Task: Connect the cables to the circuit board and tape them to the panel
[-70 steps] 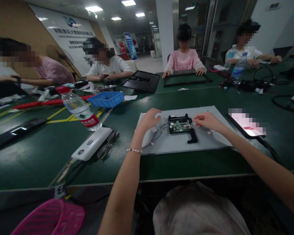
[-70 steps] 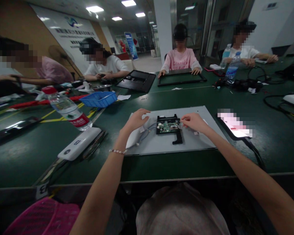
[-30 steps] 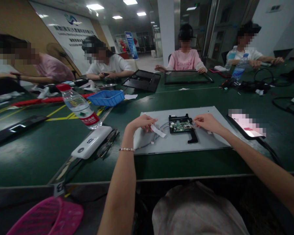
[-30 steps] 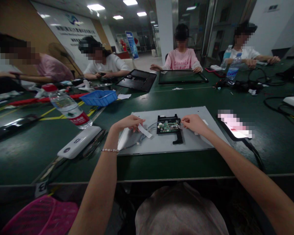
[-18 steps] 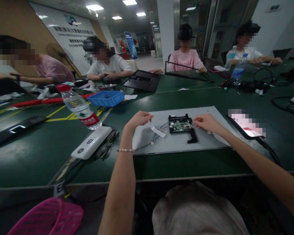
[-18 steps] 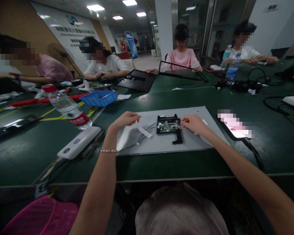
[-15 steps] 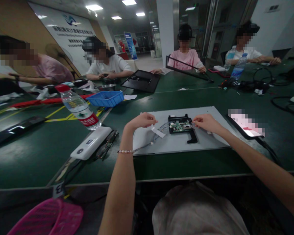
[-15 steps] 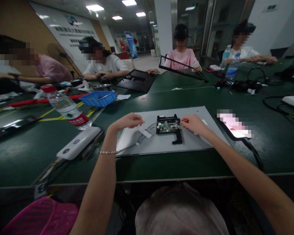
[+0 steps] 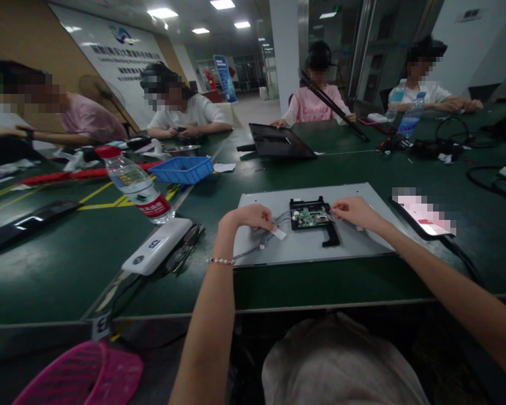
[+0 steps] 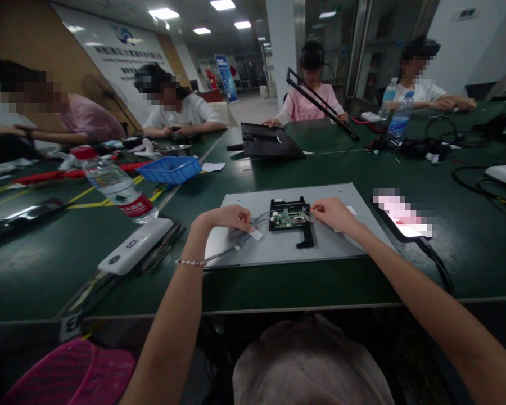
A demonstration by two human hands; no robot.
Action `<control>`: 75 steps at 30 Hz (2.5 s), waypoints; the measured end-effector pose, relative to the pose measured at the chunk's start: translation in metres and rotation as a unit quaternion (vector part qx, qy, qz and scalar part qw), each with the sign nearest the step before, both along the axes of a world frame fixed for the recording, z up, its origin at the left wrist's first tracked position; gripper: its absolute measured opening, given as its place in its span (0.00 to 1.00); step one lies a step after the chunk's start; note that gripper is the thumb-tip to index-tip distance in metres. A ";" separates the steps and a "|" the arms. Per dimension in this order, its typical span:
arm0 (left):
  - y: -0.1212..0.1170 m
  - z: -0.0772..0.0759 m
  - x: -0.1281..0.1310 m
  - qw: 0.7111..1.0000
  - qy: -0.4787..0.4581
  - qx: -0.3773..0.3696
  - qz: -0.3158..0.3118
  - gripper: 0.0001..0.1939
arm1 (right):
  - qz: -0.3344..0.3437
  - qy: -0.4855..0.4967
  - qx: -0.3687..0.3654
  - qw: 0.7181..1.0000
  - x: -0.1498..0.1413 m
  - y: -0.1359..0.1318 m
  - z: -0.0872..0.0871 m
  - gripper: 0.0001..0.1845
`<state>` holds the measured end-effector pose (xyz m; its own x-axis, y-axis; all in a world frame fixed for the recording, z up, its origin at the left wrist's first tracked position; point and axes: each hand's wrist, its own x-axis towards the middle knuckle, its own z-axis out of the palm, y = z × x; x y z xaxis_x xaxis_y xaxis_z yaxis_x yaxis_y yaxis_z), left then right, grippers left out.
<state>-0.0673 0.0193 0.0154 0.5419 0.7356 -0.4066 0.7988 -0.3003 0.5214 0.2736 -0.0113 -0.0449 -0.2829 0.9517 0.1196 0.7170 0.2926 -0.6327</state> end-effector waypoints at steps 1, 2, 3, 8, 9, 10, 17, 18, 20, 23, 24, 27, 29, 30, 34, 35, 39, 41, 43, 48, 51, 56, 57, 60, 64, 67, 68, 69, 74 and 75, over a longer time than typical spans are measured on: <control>0.000 0.000 0.000 1.000 0.001 0.000 -0.003 0.17 | 0.000 -0.002 0.001 1.000 0.000 0.000 0.000 0.14; 0.000 0.000 -0.001 1.000 0.002 0.001 -0.003 0.17 | 0.000 -0.004 0.002 1.000 0.000 0.000 0.000 0.14; 0.000 0.000 -0.001 1.000 0.002 0.004 0.000 0.17 | 0.001 -0.006 0.002 1.000 0.000 0.000 0.000 0.14; 0.000 -0.002 0.004 0.998 0.041 0.049 0.011 0.20 | 0.007 0.001 -0.005 1.000 0.000 -0.002 0.003 0.14; 0.000 -0.002 0.005 0.997 0.054 0.058 0.008 0.20 | 0.008 0.006 -0.006 1.000 0.000 -0.003 0.003 0.14; 0.000 -0.002 0.006 0.996 0.064 0.064 0.005 0.21 | 0.009 0.011 -0.008 1.000 0.000 -0.003 0.003 0.14; -0.002 0.000 0.007 0.993 0.091 0.076 -0.029 0.25 | 0.021 0.027 -0.018 0.999 0.001 -0.003 0.004 0.16; -0.003 0.001 0.008 0.992 0.093 0.076 -0.035 0.25 | 0.031 0.026 -0.022 0.999 0.001 -0.003 0.005 0.16; -0.004 0.003 0.009 0.991 0.093 0.083 -0.041 0.26 | 0.051 0.016 -0.036 0.998 0.001 -0.004 0.009 0.17; -0.002 0.005 0.011 0.988 0.083 0.130 -0.022 0.28 | 0.070 -0.004 -0.062 0.996 0.002 -0.007 0.016 0.19; -0.001 0.005 0.010 0.985 0.077 0.155 -0.011 0.28 | 0.074 -0.010 -0.068 0.995 0.002 -0.008 0.018 0.19; 0.005 0.005 0.006 0.969 0.063 0.238 0.030 0.28 | 0.080 -0.022 -0.078 0.993 0.003 -0.010 0.022 0.21; 0.007 0.005 0.001 0.958 0.062 0.273 0.061 0.25 | 0.079 -0.032 -0.077 0.993 0.003 -0.009 0.022 0.21; 0.008 0.005 -0.001 0.955 0.063 0.280 0.077 0.24 | 0.078 -0.035 -0.075 0.993 0.004 -0.008 0.021 0.21; 0.004 0.008 -0.007 0.977 0.056 0.177 0.100 0.25 | 0.073 -0.028 -0.077 0.994 0.005 -0.004 0.015 0.18; 0.002 0.010 -0.007 0.986 0.051 0.134 0.089 0.24 | 0.072 -0.022 -0.082 0.994 0.005 -0.003 0.014 0.17; 0.000 0.011 -0.007 0.998 0.011 0.060 -0.011 0.16 | 0.059 0.004 -0.100 0.993 0.007 -0.003 0.014 0.16; 0.002 0.010 -0.007 0.995 -0.005 0.092 -0.035 0.13 | 0.043 0.009 -0.094 0.995 0.009 -0.004 0.016 0.15; 0.005 0.008 -0.007 0.989 -0.009 0.143 -0.024 0.12 | 0.023 0.009 -0.076 0.997 0.013 -0.003 0.016 0.13; 0.014 0.000 -0.014 0.956 0.050 0.287 0.034 0.12 | -0.030 0.005 -0.031 0.999 0.027 0.009 0.005 0.13; 0.017 -0.005 -0.016 0.935 0.097 0.332 0.075 0.14 | -0.037 0.006 -0.032 0.999 0.031 0.013 0.003 0.16; 0.014 -0.009 -0.012 0.920 0.138 0.350 0.108 0.17 | 0.038 0.001 -0.058 0.998 0.023 0.004 0.014 0.17; 0.012 -0.009 -0.010 0.917 0.143 0.357 0.109 0.17 | 0.054 -0.005 -0.066 0.996 0.020 0.002 0.016 0.18; 0.005 -0.007 -0.004 0.903 0.157 0.380 0.125 0.19 | 0.088 -0.026 -0.073 0.993 0.015 -0.002 0.019 0.18; -0.003 -0.003 0.006 0.875 0.169 0.428 0.149 0.18 | 0.095 -0.020 -0.072 0.993 0.012 -0.003 0.018 0.16; -0.005 -0.001 0.014 0.869 0.139 0.454 0.137 0.17 | 0.078 0.009 -0.086 0.993 0.011 -0.004 0.019 0.14; -0.005 -0.001 0.017 0.870 0.129 0.457 0.130 0.17 | 0.069 0.022 -0.086 0.994 0.012 -0.004 0.020 0.13; -0.005 -0.001 0.020 0.872 0.121 0.458 0.120 0.17 | 0.057 0.032 -0.079 0.995 0.013 -0.004 0.020 0.12; -0.003 -0.009 0.033 0.895 0.076 0.438 0.043 0.16 | -0.042 0.003 0.059 0.997 0.027 0.005 0.015 0.14; -0.004 -0.011 0.036 0.900 0.061 0.432 0.026 0.17 | -0.048 -0.017 0.080 0.995 0.031 0.008 0.012 0.14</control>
<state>-0.0313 0.0157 0.0044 0.4869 0.8292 0.2744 0.8593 -0.5111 0.0196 0.3045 -0.0036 -0.0325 -0.1982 0.9439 0.2640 0.7667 0.3171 -0.5583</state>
